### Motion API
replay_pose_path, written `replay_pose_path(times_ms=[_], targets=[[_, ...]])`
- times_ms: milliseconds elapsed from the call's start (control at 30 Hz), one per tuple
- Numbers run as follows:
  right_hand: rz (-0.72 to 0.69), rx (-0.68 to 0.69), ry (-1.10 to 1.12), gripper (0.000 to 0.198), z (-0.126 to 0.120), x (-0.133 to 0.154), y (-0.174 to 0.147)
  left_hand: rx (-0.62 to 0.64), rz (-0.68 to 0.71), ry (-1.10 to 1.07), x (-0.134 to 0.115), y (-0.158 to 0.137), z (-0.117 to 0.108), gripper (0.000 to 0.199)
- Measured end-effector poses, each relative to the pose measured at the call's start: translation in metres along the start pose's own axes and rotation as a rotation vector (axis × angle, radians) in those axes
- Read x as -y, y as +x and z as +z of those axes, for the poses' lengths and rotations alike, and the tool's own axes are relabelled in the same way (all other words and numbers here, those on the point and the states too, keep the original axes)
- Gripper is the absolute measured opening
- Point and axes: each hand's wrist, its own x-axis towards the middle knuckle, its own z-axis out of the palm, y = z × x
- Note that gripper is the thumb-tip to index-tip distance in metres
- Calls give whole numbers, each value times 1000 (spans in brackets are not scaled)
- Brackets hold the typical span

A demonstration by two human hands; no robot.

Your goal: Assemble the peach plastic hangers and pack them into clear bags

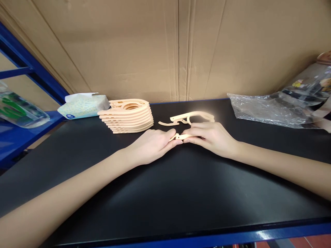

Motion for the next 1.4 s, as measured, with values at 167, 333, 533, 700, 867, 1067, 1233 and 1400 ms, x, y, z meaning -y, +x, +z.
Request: replay_pose_path(times_ms=[167,333,533,700,867,1067,1233,1400], targets=[[-28,2,-2,32,0,0,-1,40,16,172,-1,0,0,34],[-34,22,1,30,-2,2,2,15,79,353,1,1,4,34],[-29,54,27,31,-4,4,3,-121,164,418,3,-1,8,37],[-33,44,51,27,-4,3,3,-143,162,414,2,-1,7,33],[-56,42,-12,28,-2,2,2,-130,165,331,4,-2,6,34],[-70,27,-94,34,1,2,0,-151,179,280,5,-1,7,33],[-72,25,-109,34,1,2,0,-168,169,269,6,-1,9,33],[-69,24,-104,32,1,2,-1,-187,179,278,6,-2,10,32]])
